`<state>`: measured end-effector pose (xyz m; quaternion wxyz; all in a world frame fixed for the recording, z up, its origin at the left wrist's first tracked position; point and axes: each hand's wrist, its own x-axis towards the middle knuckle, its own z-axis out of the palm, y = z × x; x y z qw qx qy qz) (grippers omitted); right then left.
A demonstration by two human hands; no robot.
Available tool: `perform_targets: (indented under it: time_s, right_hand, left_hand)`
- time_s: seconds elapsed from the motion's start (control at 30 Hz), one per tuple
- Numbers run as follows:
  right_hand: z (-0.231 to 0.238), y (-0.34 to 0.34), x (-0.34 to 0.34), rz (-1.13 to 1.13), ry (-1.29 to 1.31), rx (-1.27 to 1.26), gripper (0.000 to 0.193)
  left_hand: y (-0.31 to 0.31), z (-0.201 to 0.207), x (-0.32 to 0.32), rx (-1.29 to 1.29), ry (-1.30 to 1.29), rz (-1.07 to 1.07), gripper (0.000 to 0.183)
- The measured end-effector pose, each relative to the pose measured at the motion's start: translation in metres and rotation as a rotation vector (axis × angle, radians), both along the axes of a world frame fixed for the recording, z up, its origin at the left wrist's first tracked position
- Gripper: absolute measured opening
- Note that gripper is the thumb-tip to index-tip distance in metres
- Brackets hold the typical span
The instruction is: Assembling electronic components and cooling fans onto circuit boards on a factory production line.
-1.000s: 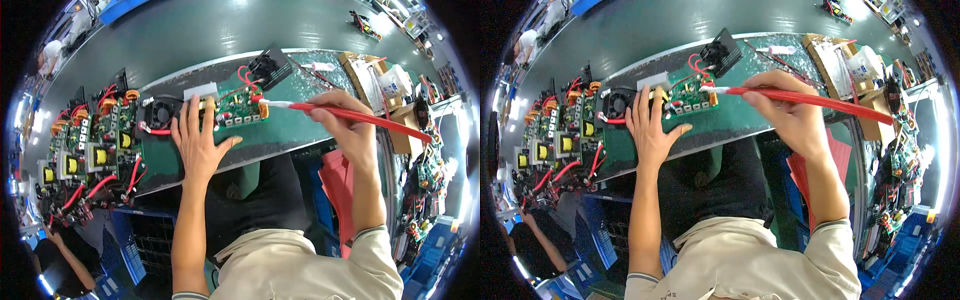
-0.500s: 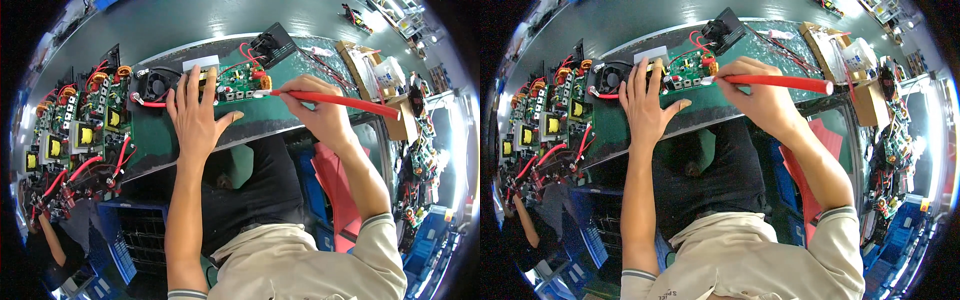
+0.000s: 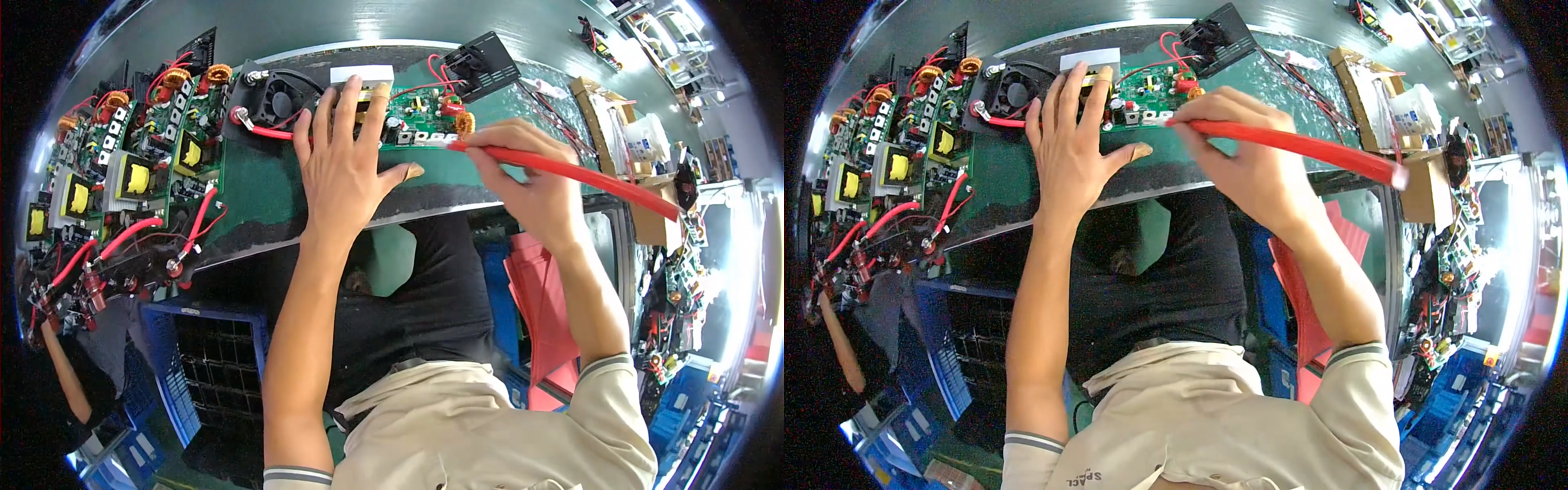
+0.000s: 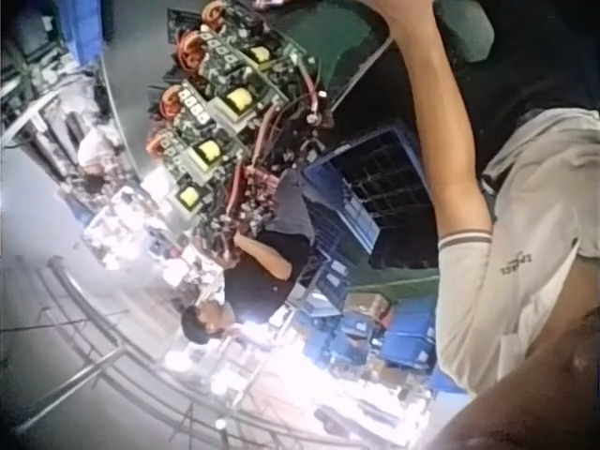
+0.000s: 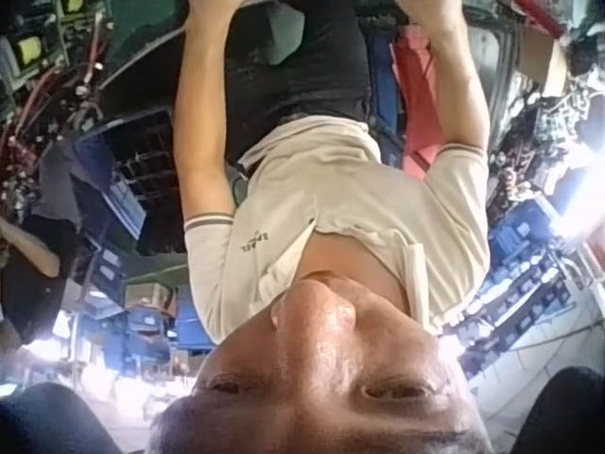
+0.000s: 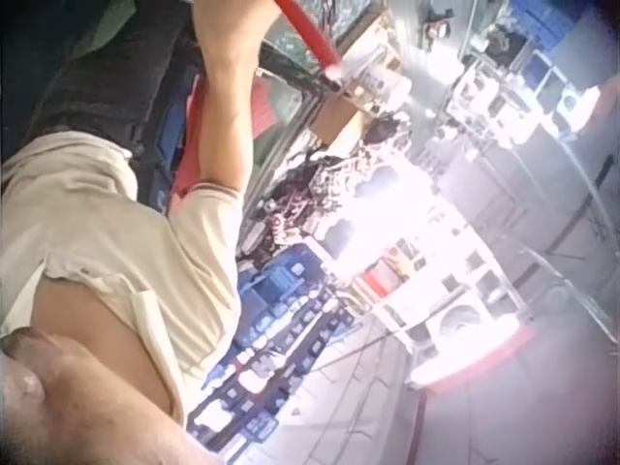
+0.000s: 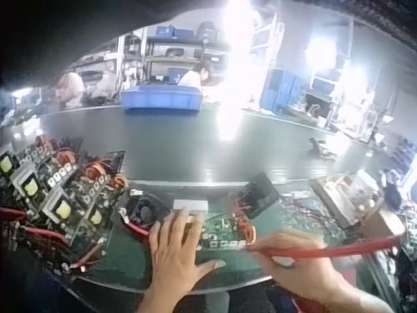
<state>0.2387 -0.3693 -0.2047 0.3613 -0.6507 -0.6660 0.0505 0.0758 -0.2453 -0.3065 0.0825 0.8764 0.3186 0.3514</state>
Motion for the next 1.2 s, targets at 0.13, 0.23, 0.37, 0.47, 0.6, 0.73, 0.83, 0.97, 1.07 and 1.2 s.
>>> perform_targets:
  time_s: [0.13,0.23,0.37,0.47,0.6,0.73,0.83,0.97,1.07,1.2]
  right_hand:
    - [0.0,0.009,-0.001,-0.088,0.024,0.034,0.011]
    - [0.0,0.008,-0.007,-0.031,0.02,0.031,0.012]
    - [-0.007,0.015,-0.008,0.01,0.014,-0.007,0.014]
    - [0.006,0.01,-0.003,-0.175,-0.015,-0.015,0.013]
    - [0.023,0.002,0.028,-0.184,0.417,-0.1,0.014]
    - [0.025,-0.004,0.027,0.103,0.077,-0.103,0.016]
    - [0.015,-0.006,0.002,-0.069,0.353,-0.048,0.02]
    - [0.005,0.003,-0.004,0.008,0.01,-0.027,0.02]
    - [-0.006,0.012,-0.001,0.041,-0.068,0.058,0.019]
    - [0.004,0.007,-0.005,-0.074,0.096,0.066,0.021]
  left_hand:
    - [0.001,-0.001,-0.001,-0.014,-0.015,0.008,0.101]
    - [0.001,-0.001,0.001,-0.002,-0.014,0.0,0.102]
    - [0.001,-0.001,0.0,-0.009,-0.012,0.005,0.103]
    - [0.001,0.0,-0.001,-0.016,-0.013,-0.004,0.101]
    - [0.002,-0.001,-0.001,-0.011,-0.021,-0.005,0.099]
    - [0.002,-0.004,-0.002,-0.015,-0.015,0.004,0.099]
    - [0.002,-0.003,0.0,-0.009,-0.025,-0.004,0.1]
    - [0.001,-0.002,-0.001,-0.013,-0.045,-0.011,0.1]
    - [0.001,-0.001,0.0,-0.022,-0.022,-0.014,0.101]
    - [0.001,-0.002,-0.002,-0.019,-0.015,0.002,0.102]
